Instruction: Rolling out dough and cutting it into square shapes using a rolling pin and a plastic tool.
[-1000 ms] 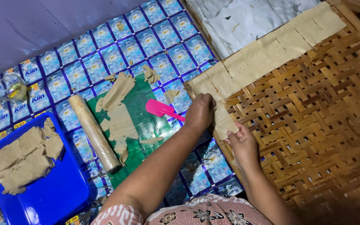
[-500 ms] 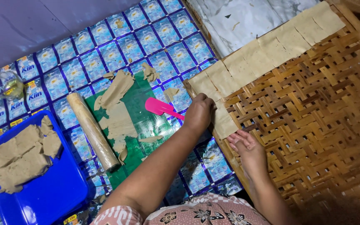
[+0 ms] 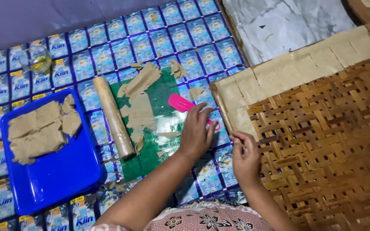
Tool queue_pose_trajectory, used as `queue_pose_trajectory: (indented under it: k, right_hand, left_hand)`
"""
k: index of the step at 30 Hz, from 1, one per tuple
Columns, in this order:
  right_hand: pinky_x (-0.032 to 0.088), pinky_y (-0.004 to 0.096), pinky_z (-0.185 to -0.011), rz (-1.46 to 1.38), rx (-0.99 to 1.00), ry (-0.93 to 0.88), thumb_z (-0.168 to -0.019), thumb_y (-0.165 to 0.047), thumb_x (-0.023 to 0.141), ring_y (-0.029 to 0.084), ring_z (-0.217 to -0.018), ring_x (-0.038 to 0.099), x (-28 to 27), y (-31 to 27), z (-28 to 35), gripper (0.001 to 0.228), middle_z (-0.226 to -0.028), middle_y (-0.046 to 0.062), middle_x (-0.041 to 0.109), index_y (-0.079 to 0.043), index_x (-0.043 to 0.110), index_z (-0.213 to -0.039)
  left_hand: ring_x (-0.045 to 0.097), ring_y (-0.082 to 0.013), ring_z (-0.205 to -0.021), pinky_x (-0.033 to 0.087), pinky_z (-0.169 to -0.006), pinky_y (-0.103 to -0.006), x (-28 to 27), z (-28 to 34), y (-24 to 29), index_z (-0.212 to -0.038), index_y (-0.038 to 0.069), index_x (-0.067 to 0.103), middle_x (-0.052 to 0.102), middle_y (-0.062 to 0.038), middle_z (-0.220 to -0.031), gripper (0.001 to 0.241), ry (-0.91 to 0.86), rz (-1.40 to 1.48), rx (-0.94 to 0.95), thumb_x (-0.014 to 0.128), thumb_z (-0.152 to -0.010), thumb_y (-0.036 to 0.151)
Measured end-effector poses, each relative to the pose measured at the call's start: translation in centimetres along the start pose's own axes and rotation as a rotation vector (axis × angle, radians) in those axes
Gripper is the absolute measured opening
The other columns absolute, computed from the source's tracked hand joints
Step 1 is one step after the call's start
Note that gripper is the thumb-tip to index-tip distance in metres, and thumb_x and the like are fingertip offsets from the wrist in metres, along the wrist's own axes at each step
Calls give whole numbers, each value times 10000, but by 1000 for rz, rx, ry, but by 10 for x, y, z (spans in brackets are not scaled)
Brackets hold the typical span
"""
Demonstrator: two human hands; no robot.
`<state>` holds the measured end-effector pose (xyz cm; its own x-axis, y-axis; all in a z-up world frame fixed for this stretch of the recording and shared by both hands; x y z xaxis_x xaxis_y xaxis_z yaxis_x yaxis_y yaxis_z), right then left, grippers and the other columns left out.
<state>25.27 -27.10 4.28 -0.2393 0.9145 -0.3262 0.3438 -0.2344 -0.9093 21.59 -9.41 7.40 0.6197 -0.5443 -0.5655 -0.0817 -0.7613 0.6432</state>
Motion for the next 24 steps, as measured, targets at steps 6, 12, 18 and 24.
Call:
queue_pose_trajectory:
  k: [6, 12, 18, 24]
  right_hand:
    - [504, 460, -983, 446, -539, -212, -881, 22, 623, 404, -1154, 615, 98, -27, -36, 364, -1242, 235, 641, -23, 653, -1242]
    - [500, 466, -853, 933, -530, -436, -942, -81, 663, 314, -1007, 642, 158, 7, -65, 399, -1020, 104, 635, -214, 695, -1317]
    - [544, 482, -726, 728, -504, -559, -860, -136, 684, 398, -899, 651, 157, -6, -83, 398, -1105, 206, 584, -196, 706, -1253]
    - [552, 486, -694, 731, -390, -863, -928, -295, 668, 377, -847, 678, 151, -24, -69, 318, -1101, 141, 587, -255, 711, -1240]
  left_hand:
    - [303, -472, -1483, 92, -1143, -763, -89, 80, -60, -1300, 128, 630, 456, -210, -1488, 442, 62, -433, -267, 695, -864, 167]
    - [301, -481, -1474, 235, -1174, -650, -137, 136, -117, -1233, 160, 706, 380, -203, -1561, 372, 80, -546, -457, 692, -865, 108]
    - [370, -457, -1465, 391, -1157, -503, -149, 144, -116, -1304, 104, 672, 351, -217, -1599, 371, 221, -350, -493, 663, -937, 46]
    - [387, -439, -1451, 402, -1147, -489, -152, 145, -118, -1233, 97, 684, 357, -215, -1587, 338, 261, -278, -507, 724, -898, 86]
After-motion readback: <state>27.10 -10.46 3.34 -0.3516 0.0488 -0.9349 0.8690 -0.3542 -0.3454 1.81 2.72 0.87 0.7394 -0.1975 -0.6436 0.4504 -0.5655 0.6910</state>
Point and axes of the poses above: each hand's wrist, its own z-axis away from the middle knuckle, its own x-axis out of the palm, y = z × x, the point moved 6 cm from there along -z, towards the middle knuckle
